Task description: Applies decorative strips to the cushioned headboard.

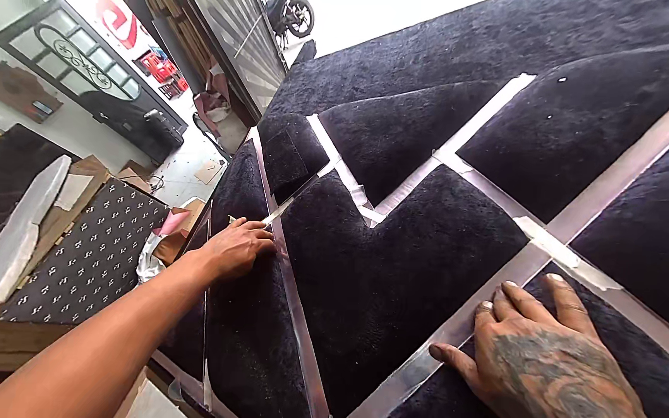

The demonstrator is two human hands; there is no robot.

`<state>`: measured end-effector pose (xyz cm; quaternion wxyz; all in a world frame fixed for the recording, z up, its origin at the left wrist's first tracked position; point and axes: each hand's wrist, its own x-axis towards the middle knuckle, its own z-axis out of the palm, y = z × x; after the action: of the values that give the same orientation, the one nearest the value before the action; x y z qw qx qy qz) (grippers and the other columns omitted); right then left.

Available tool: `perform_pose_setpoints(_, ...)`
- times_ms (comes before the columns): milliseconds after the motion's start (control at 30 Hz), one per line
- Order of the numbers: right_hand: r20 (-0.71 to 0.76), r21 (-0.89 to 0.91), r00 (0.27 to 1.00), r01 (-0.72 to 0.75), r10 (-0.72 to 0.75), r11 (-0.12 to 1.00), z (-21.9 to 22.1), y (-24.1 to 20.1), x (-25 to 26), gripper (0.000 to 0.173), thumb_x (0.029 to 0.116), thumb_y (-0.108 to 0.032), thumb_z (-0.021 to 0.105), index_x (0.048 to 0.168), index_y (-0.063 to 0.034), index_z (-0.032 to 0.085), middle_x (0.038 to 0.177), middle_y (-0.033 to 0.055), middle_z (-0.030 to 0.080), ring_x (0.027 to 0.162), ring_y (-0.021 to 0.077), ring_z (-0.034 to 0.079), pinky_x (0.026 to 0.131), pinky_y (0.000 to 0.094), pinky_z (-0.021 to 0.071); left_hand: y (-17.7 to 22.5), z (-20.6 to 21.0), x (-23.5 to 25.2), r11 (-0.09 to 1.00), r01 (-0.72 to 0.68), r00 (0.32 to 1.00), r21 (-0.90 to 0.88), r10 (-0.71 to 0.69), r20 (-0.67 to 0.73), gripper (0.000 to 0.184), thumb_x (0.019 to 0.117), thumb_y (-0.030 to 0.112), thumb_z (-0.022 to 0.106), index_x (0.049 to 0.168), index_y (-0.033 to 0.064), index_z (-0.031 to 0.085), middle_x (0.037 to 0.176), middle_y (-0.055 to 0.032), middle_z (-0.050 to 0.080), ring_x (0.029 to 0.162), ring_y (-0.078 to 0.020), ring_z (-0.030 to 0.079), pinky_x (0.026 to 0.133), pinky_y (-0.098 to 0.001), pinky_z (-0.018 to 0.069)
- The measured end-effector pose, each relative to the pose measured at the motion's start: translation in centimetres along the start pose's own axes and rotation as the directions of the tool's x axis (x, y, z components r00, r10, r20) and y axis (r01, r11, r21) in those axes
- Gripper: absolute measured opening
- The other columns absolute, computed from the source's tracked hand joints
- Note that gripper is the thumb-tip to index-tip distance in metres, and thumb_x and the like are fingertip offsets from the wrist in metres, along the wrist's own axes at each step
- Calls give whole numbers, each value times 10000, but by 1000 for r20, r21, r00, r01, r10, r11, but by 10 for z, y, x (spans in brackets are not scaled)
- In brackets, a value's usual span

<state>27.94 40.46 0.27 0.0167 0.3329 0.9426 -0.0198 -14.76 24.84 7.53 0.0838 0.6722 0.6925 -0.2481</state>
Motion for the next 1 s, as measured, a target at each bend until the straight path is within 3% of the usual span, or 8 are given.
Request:
perform_pose_setpoints(167, 15, 77, 1000, 19, -20, 997, -3, 5, -1, 953, 788, -866, 452, 973, 13, 772, 1140, 279, 729, 1312, 486, 572, 1229, 698, 168, 0, -9, -3, 991, -55, 992, 123, 41, 115, 619, 865, 121, 636, 1413, 405, 589, 1508, 33, 546, 1428, -237, 464, 1149, -510, 398)
perform_pose_setpoints(300, 37, 122, 999, 34, -38, 992, -5, 11, 0, 976, 819, -875, 397, 1018, 5, 770, 1155, 270, 729, 1312, 479, 574, 1214, 724, 158, 5, -15, 3, 979, -85, 985, 186, 54, 165, 698, 830, 134, 696, 1423, 477, 563, 1472, -31, 567, 1405, -283, 480, 1139, -538, 399)
perform_pose_setpoints(400, 37, 150, 998, 36, -42, 988, -7, 12, -1, 988, 838, -875, 381, 1044, 10, 769, 1176, 278, 722, 1326, 488, 560, 1211, 730, 155, 10, -18, 6, 971, -114, 980, 212, 75, 184, 681, 809, 134, 728, 1398, 450, 593, 1459, -49, 575, 1412, -310, 474, 1156, -574, 379)
perform_pose_setpoints(533, 53, 167, 998, 26, -36, 986, -11, 13, -1, 976, 853, -859, 381, 1055, 16, 764, 1192, 286, 714, 1336, 492, 550, 1216, 722, 154, 18, -21, 8, 961, -147, 977, 235, 103, 189, 532, 897, 154, 671, 1368, 398, 637, 1423, -47, 602, 1410, -316, 477, 1161, -606, 367)
perform_pose_setpoints(767, 47, 185, 998, 26, -35, 982, -9, 14, -3, 968, 862, -851, 383, 1069, 15, 763, 1227, 294, 698, 1343, 497, 540, 1205, 736, 155, 31, -25, 9, 960, -149, 972, 237, 98, 212, 480, 911, 143, 652, 1331, 374, 665, 1390, -33, 624, 1384, -288, 507, 1150, -557, 396)
perform_pose_setpoints(900, 55, 187, 998, 16, -27, 982, -9, 13, -3, 973, 856, -855, 387, 1069, 18, 762, 1234, 301, 693, 1350, 496, 535, 1211, 733, 147, 34, -17, 4, 988, -88, 981, 127, 64, 184, 525, 847, 149, 687, 1312, 392, 671, 1403, -43, 604, 1373, -278, 509, 1133, -527, 419)
perform_pose_setpoints(967, 56, 188, 998, 15, -26, 982, -9, 13, -3, 990, 856, -864, 373, 1097, 16, 759, 1253, 300, 686, 1357, 500, 526, 1210, 732, 148, 33, -20, -1, 997, 1, 986, -75, 12, 166, 520, 846, 166, 678, 1324, 370, 678, 1455, -23, 573, 1398, -245, 482, 1143, -507, 412)
perform_pose_setpoints(1000, 63, 189, 998, 14, -26, 982, -9, 14, -3, 997, 858, -866, 370, 1119, 15, 756, 1264, 295, 683, 1366, 501, 517, 1212, 732, 143, 31, -26, -5, 974, 80, 988, -214, -49, 145, 472, 891, 193, 678, 1342, 330, 671, 1448, 12, 587, 1386, -202, 501, 1141, -494, 431)
